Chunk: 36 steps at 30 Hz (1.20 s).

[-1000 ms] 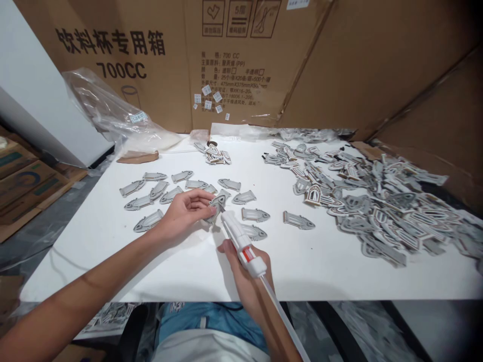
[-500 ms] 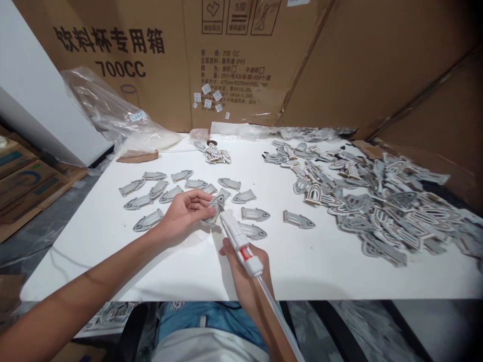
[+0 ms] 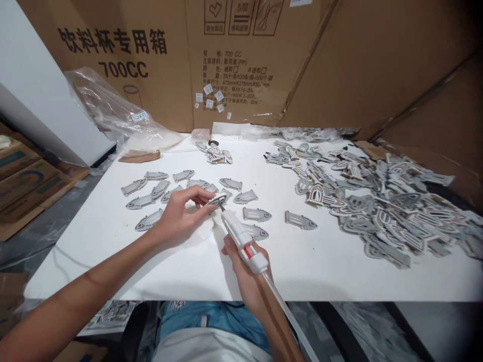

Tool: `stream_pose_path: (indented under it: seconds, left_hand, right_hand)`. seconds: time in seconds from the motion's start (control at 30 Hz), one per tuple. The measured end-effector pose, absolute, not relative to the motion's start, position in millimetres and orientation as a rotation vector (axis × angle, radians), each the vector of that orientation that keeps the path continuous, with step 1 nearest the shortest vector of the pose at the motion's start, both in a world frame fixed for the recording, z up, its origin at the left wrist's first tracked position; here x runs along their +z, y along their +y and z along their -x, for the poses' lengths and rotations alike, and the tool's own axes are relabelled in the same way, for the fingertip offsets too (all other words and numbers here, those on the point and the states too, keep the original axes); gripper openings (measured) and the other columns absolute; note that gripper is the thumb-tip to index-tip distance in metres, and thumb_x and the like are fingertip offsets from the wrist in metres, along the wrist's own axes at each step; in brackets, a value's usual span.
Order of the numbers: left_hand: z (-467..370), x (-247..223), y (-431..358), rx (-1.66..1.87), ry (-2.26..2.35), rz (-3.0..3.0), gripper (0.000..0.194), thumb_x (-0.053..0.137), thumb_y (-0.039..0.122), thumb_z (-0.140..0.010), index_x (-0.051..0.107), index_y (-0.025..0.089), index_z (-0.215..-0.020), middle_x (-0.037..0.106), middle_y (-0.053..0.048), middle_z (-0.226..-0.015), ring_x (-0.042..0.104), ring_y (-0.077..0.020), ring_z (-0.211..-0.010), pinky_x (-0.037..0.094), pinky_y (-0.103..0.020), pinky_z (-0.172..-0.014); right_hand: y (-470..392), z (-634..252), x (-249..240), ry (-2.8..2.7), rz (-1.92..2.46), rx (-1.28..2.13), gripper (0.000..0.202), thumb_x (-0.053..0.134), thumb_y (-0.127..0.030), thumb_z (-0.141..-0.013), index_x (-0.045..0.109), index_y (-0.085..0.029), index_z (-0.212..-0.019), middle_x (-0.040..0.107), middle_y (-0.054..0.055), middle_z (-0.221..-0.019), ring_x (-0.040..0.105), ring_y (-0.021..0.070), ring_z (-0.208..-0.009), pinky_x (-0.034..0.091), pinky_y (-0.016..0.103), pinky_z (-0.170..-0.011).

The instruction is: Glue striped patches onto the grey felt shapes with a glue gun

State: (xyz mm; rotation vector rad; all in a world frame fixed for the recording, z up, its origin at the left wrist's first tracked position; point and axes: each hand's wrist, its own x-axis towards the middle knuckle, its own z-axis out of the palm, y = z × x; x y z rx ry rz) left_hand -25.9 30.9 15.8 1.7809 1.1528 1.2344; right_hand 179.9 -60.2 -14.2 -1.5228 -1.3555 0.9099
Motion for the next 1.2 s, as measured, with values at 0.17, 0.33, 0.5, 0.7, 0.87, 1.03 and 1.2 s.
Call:
stream_pose_path:
  seconds: [0.17,0.33,0.5,0.7,0.87,1.03,1.2]
  left_hand:
    - [27.9,16.8,31.0,1.214,1.152,-1.831,0.02,0.081,0.039,-0.096,0.085,0.024,-0.108,0.083,-0.006,-0.098,0.073,-0.0212,-0.085,0.058,-0.034,-0.083]
    - [27.6,14.8,33.0,1.224,1.18,-1.699,0.024,0.086,0.04,-0.091,0.085,0.023,-0.108,0.081,-0.006,-0.094,0.074,-0.022,-0.086,0.059,-0.035,-0.086]
    - [26.5,12.6,37.8,1.209,1.162,-1.474,0.032,0.092,0.04,-0.084,0.084,0.02,-0.107,0.078,-0.007,-0.095,0.074,-0.0204,-0.085,0.06,-0.032,-0.083]
    - [27.7,12.2,39.8,1.226,1.176,-1.235,0.045,0.099,0.044,-0.075,0.082,0.018,-0.108,0.075,-0.005,-0.093,0.073,-0.0179,-0.083,0.06,-0.028,-0.076]
    - [50.8,12.8,76.6,1.362,1.316,-1.296,0.048,0.096,0.048,-0.077,0.082,0.019,-0.112,0.079,-0.007,-0.102,0.076,-0.0202,-0.087,0.061,-0.031,-0.082]
    - [86.4,7.9,158.4,1.249,1.732,-1.556,0.045,0.083,0.046,-0.085,0.081,0.015,-0.119,0.082,-0.01,-0.105,0.075,-0.0213,-0.087,0.059,-0.031,-0.081]
    - [108.2,1.7,209.6,1.035,1.838,-1.759,0.025,0.087,0.033,-0.076,0.085,0.017,-0.095,0.081,-0.009,-0.088,0.072,-0.0261,-0.085,0.056,-0.039,-0.09]
  right_hand:
    - [-60.9,-180.1,-10.3,-1.391,1.48,1.026,0.043,0.063,-0.063,-0.103,0.078,-0.022,-0.105,0.076,0.007,-0.079,0.061,0.0242,-0.059,0.041,0.035,-0.054]
    - [-59.7,-180.5,-8.8,-1.421,1.482,1.002,0.035,0.064,-0.055,-0.104,0.075,-0.023,-0.096,0.075,0.008,-0.075,0.065,0.0252,-0.062,0.043,0.035,-0.056]
    - [-60.7,-183.1,-6.6,-1.445,1.423,1.043,0.034,0.067,-0.054,-0.104,0.075,-0.022,-0.106,0.078,0.007,-0.086,0.071,0.0248,-0.074,0.053,0.032,-0.068]
    - [-68.7,-181.7,-2.2,-1.27,1.422,1.067,0.042,0.072,-0.059,-0.099,0.075,-0.019,-0.089,0.065,0.0,-0.067,0.052,0.0163,-0.056,0.045,0.029,-0.057]
    - [-70.2,-179.2,-1.6,-1.178,1.494,1.083,0.044,0.072,-0.062,-0.097,0.075,-0.019,-0.084,0.06,0.0,-0.064,0.044,0.0151,-0.052,0.035,0.03,-0.048]
    - [-68.9,-175.7,-3.9,-1.145,1.486,1.038,0.043,0.078,-0.064,-0.09,0.073,-0.021,-0.081,0.067,0.003,-0.069,0.054,0.0195,-0.057,0.038,0.032,-0.05]
    - [-69.6,-176.7,-2.7,-1.132,1.513,1.014,0.046,0.072,-0.068,-0.092,0.069,-0.024,-0.077,0.065,0.003,-0.065,0.06,0.0246,-0.06,0.048,0.036,-0.058]
